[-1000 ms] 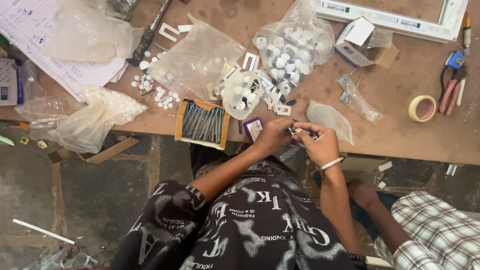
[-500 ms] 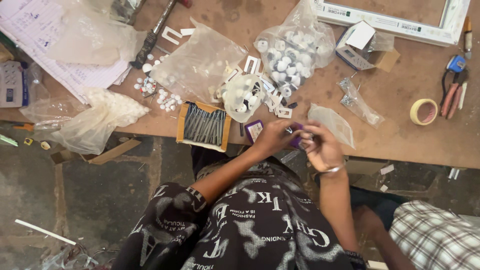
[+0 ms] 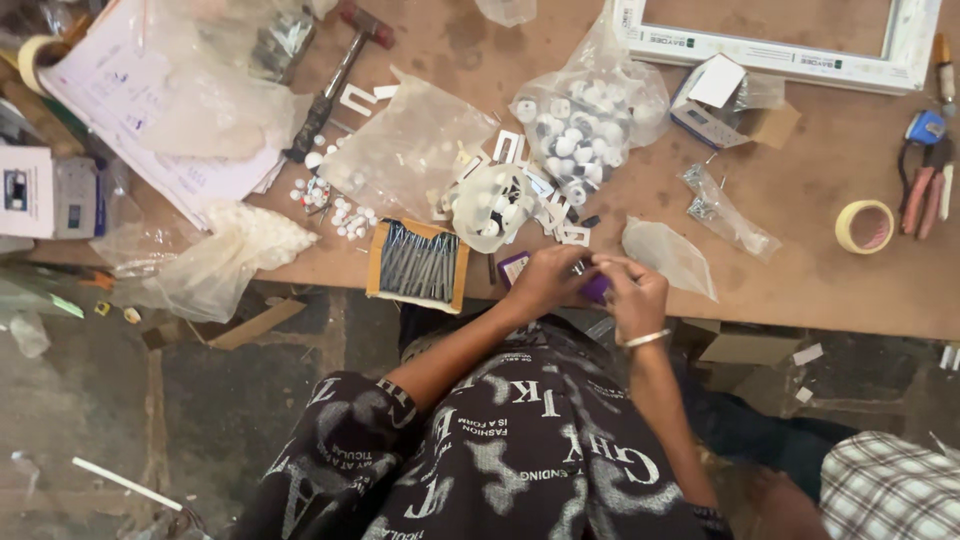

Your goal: The person sorts small white plastic fittings and metal fasteners at a cluttered workbench, picking pieces from piles and placing them into small purple boxes and plastic bags. They open and close the containers, move bags aside, and press parts together while working through the piles.

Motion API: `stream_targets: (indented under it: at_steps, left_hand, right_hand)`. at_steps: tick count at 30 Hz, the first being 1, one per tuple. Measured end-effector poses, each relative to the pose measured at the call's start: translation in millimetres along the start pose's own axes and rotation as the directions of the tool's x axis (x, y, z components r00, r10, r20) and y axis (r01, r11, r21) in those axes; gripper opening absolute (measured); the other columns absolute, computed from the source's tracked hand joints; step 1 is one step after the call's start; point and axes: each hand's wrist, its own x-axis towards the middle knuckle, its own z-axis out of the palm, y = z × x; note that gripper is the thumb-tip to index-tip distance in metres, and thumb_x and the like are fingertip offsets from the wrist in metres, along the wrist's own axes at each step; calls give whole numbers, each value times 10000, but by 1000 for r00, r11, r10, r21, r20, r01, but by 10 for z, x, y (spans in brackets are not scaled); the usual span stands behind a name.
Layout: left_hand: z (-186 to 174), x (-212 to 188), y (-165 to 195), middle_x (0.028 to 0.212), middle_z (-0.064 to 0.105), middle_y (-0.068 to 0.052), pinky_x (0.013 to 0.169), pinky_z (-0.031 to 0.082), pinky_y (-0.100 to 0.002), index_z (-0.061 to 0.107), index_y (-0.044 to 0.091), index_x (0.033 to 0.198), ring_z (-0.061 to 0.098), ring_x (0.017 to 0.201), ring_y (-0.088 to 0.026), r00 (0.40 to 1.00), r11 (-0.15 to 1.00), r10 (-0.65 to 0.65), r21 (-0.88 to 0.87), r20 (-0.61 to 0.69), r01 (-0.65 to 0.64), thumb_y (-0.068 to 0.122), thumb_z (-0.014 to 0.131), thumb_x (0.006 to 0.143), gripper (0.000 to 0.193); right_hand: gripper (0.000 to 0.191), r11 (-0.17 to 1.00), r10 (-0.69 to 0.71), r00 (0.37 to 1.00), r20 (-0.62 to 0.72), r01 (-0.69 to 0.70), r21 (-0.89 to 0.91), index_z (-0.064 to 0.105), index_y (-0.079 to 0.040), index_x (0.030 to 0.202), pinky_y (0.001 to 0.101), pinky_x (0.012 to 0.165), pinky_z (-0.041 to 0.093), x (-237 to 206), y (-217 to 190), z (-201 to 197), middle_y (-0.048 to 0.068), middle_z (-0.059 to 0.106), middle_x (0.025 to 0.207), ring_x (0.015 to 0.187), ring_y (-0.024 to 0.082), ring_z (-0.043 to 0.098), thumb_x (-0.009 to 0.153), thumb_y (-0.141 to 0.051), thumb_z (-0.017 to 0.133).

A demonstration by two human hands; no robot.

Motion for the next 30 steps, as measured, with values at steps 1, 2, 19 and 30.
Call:
stream_targets:
  at_steps: [1,2,19,30]
  left_hand:
    - [-17,1,-6,1007,748,-172,811,583,-407,715,12,1081,739,914,-323,1000,999,-17,-30,1,17,162,764,871,263]
    - [-37,-3,-7,1020,745,-174,812,586,-403,712,8,1098,742,925,-320,999,998,-33,-59,3,33,142,748,862,273]
    - [-95,-58,-25,952,740,-205,776,583,-409,722,49,1141,749,888,-338,996,996,-41,-77,81,47,57,715,838,303]
    - [-215,-52,-69,946,736,-111,859,573,-368,677,90,1226,721,928,-231,988,995,-30,-87,149,43,159,888,726,547]
  right_hand:
    - [184,977,-145,989,-19,141,-160,801,-15,1013,227,511,378,-46,-37,50,3,665,736,576,68,462,906,-159,762]
    - [196,909,-289,957,-15,270,-318,813,-27,1018,220,547,415,-85,-75,94,-6,679,731,604,50,490,888,-174,800]
    - [174,564,-644,762,62,529,-634,807,-24,911,296,560,482,-153,57,267,98,698,677,557,142,603,810,-161,842]
    - [206,911,-406,900,-160,384,-149,756,3,961,204,530,423,-212,165,101,-62,629,790,637,20,530,899,-187,806]
